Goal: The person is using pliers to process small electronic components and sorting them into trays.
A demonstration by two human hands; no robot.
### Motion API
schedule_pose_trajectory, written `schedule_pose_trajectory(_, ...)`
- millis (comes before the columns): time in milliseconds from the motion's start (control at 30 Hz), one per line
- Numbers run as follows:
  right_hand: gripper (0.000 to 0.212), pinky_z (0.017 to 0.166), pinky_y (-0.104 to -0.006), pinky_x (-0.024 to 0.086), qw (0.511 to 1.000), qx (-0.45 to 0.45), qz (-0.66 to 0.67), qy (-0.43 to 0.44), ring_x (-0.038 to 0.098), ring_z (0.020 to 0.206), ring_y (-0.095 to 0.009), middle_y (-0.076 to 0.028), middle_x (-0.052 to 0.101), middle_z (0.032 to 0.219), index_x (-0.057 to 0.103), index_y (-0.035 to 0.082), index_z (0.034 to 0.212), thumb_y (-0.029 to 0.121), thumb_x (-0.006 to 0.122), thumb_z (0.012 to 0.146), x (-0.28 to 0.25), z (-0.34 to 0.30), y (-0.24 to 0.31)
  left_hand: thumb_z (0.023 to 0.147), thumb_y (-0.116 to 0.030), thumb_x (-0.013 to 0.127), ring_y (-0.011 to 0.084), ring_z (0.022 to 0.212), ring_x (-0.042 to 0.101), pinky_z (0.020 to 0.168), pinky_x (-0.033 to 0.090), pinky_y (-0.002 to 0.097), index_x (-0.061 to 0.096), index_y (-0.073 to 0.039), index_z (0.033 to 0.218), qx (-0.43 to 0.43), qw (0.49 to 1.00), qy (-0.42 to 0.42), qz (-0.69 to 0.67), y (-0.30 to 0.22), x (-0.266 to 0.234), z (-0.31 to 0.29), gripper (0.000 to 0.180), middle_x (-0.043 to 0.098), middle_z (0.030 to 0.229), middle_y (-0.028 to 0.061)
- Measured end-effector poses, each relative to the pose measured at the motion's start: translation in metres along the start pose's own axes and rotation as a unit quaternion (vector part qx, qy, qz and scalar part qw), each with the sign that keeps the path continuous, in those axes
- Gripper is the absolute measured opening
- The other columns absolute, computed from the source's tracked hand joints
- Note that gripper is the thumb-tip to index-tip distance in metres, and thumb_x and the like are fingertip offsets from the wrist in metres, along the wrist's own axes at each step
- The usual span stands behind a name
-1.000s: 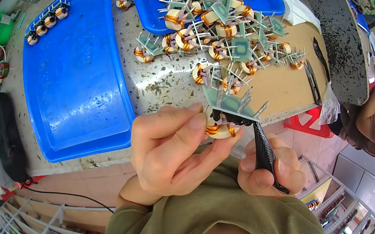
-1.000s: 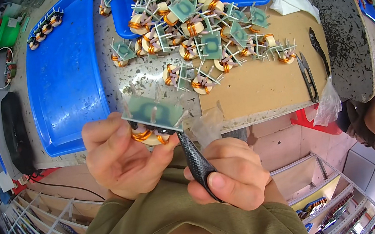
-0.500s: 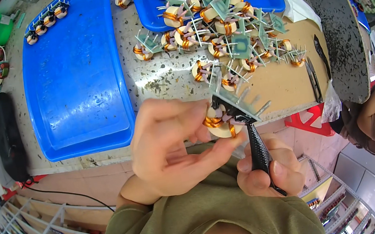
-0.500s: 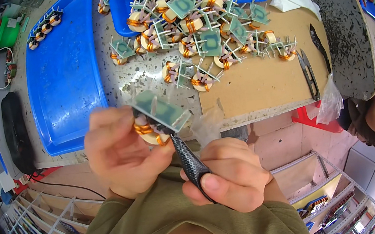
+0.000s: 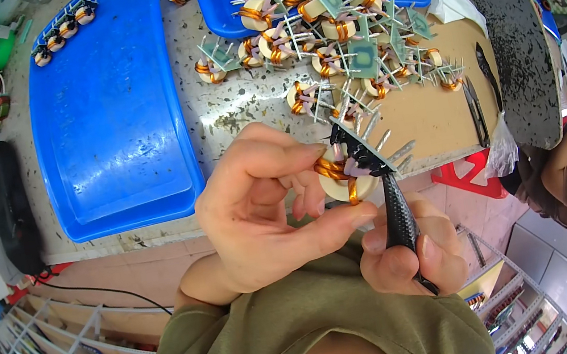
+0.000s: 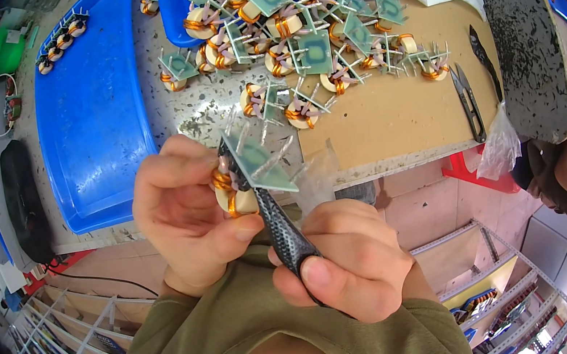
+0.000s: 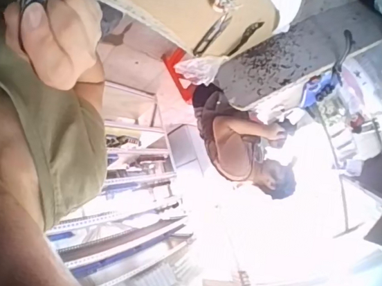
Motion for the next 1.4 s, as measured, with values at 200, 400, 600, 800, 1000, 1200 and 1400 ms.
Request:
schedule_pose_trajectory(200,0.035,0.036,-0.0264,0.043,1.0,0.014,-0.027,-0.002,0.054,0.048,-0.019,-0.011,0.053,0.068,0.043,-0.001,0.097,-0.001,0.064,0.069,0.0029,-0.0001,0.0023,0.054,0.009,0.073,0.0054,0.056,0.045,0.048,0.034,0.0176,0.05,0.002,0.095,-0.026,1.0,0.004,-0.017,0.0014,-0.0007,0.0005,0.047,0.045,0.081,0.0071)
schedule_pose_trajectory(400,0.034,0.037,-0.0261,0.042,0.999,0.007,-0.031,0.001,0.053,0.047,-0.018,-0.011,0.054,0.067,0.043,-0.001,0.096,-0.003,0.062,0.067,0.0018,0.0024,0.0017,0.054,0.01,0.072,0.0054,0.056,0.045,0.048,0.034,0.0173,0.05,0.002,0.094,-0.031,0.999,-0.002,-0.036,0.0032,-0.0008,0.0003,0.047,0.045,0.082,0.0074)
schedule_pose_trajectory(600,0.033,0.037,-0.0268,0.043,0.999,0.022,-0.044,-0.014,0.053,0.047,-0.018,-0.01,0.053,0.066,0.043,-0.002,0.096,-0.005,0.061,0.068,-0.0002,0.0003,0.0038,0.054,0.011,0.071,0.0057,0.058,0.046,0.05,0.037,0.0165,0.048,0.002,0.096,0.01,1.0,0.002,-0.022,0.0003,-0.0002,0.0005,0.048,0.047,0.087,0.01)
schedule_pose_trajectory(800,0.036,0.037,-0.027,0.043,1.0,0.002,-0.021,0.003,0.053,0.047,-0.019,-0.012,0.053,0.071,0.042,-0.002,0.098,-0.006,0.06,0.067,0.0014,0.0025,0.0019,0.056,0.011,0.071,0.0064,0.061,0.048,0.052,0.039,0.0161,0.046,0.003,0.098,0.044,0.999,0.016,0.016,-0.0006,-0.0007,-0.0017,0.05,0.047,0.09,0.0128)
schedule_pose_trajectory(1000,0.038,0.036,-0.0277,0.042,1.0,0.017,-0.003,0.023,0.053,0.048,-0.019,-0.012,0.052,0.073,0.041,-0.002,0.1,-0.007,0.06,0.068,0.0011,-0.0022,0.0034,0.056,0.011,0.071,0.0067,0.061,0.049,0.052,0.041,0.0161,0.044,0.003,0.098,0.07,0.997,0.014,0.033,0.0008,-0.0016,-0.003,0.05,0.046,0.092,0.0147)
schedule_pose_trajectory(1200,0.041,0.036,-0.0272,0.042,0.999,0.027,-0.027,0.016,0.053,0.048,-0.019,-0.011,0.051,0.071,0.038,-0.001,0.103,-0.006,0.059,0.068,-0.0029,-0.004,0.004,0.056,0.011,0.07,0.0072,0.061,0.05,0.052,0.041,0.0163,0.044,0.003,0.098,0.057,0.998,0.013,0.014,-0.0009,-0.0006,-0.0039,0.05,0.046,0.093,0.0152)
schedule_pose_trajectory(1400,0.035,0.034,-0.0261,0.043,0.999,0.02,-0.022,0.022,0.053,0.046,-0.017,-0.009,0.049,0.068,0.039,0.0,0.099,-0.004,0.059,0.07,0.0001,-0.002,0.0015,0.056,0.01,0.071,0.0075,0.061,0.05,0.052,0.042,0.017,0.044,0.004,0.098,0.071,0.997,0.018,0.014,-0.0001,-0.0015,-0.0033,0.051,0.045,0.093,0.0155)
Point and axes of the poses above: each hand's wrist, its own z-axis towards the middle knuckle, its own x-axis out of the palm, y = z × x, the point moved 3 cm from there along z, towards the middle knuckle
